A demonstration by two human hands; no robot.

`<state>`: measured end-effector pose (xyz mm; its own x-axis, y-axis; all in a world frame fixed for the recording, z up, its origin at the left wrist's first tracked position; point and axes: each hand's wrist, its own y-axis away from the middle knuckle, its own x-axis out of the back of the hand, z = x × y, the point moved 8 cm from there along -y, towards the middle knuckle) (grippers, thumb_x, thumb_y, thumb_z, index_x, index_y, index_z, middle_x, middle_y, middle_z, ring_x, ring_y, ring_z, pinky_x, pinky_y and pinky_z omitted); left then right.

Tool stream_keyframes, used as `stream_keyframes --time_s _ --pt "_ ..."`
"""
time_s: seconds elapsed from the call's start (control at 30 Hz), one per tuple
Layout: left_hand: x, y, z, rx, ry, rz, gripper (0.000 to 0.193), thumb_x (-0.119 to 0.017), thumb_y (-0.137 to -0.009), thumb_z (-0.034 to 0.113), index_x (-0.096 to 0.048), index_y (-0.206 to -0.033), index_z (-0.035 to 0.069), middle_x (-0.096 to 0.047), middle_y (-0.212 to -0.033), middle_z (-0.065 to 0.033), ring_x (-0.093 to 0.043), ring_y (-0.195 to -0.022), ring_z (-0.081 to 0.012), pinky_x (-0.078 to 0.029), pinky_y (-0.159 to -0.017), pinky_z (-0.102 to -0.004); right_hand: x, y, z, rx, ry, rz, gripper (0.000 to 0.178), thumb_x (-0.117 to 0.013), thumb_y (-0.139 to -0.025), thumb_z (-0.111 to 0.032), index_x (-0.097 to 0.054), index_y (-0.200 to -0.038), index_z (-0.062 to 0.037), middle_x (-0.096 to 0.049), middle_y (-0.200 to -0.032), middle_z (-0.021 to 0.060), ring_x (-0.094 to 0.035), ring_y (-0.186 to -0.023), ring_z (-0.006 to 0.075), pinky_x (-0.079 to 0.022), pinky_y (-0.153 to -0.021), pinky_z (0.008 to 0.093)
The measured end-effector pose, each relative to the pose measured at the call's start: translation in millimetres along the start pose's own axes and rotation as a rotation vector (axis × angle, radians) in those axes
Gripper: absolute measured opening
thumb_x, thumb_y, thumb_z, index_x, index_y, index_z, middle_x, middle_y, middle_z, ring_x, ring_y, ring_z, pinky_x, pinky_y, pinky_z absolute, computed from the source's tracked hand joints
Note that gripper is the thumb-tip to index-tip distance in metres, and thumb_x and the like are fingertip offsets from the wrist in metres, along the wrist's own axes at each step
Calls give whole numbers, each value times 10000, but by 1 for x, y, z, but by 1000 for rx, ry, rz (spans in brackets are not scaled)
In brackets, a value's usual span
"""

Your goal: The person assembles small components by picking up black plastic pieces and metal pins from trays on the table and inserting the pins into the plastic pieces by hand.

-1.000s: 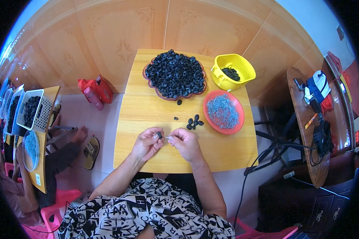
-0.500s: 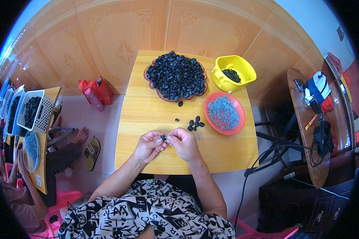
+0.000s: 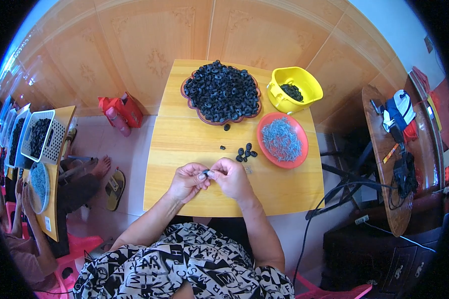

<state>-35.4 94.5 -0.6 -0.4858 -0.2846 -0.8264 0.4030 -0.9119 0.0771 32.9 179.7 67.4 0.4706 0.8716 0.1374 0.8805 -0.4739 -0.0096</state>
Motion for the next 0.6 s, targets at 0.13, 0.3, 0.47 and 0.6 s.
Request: stream_keyframes --time_s 0.13,0.3,0.47,0.6 --pt "1 2 -2 26 -10 -45 158 -612 -805 0 -596 -962 -7 -652 -822 -147 -633 -641 -189 -519 -545 -252 6 -5 23 -133 -71 -94 140 -655 -816 -124 -580 -807 -6 -592 -703 21 -500 -607 49 -402 -537 189" --pt "-2 3 -4 47 29 -46 154 -608 -810 -1 -600 -963 12 -653 -819 -141 -632 -637 -186 -515 -539 -251 -14 1 44 -347 -564 -254 164 -647 -829 -189 -579 -802 -42 -589 -699 18 -462 -559 50 -359 -494 189" --pt "2 3 -4 -3 -50 -24 157 -596 -821 2 -594 -978 18 -650 -830 -135 -634 -659 -185 -516 -553 -251 -10 -4 35 -265 -443 -230 145 -638 -831 -169 -574 -802 -42 -585 -697 17 -460 -563 50 -355 -497 188" --pt "0 1 -1 -36 -74 -26 160 -585 -830 4 -585 -990 12 -645 -845 -136 -635 -683 -185 -519 -570 -254 -10 -9 28 -218 -304 -253 123 -621 -839 -144 -576 -809 -34 -579 -697 9 -459 -565 53 -362 -507 189"
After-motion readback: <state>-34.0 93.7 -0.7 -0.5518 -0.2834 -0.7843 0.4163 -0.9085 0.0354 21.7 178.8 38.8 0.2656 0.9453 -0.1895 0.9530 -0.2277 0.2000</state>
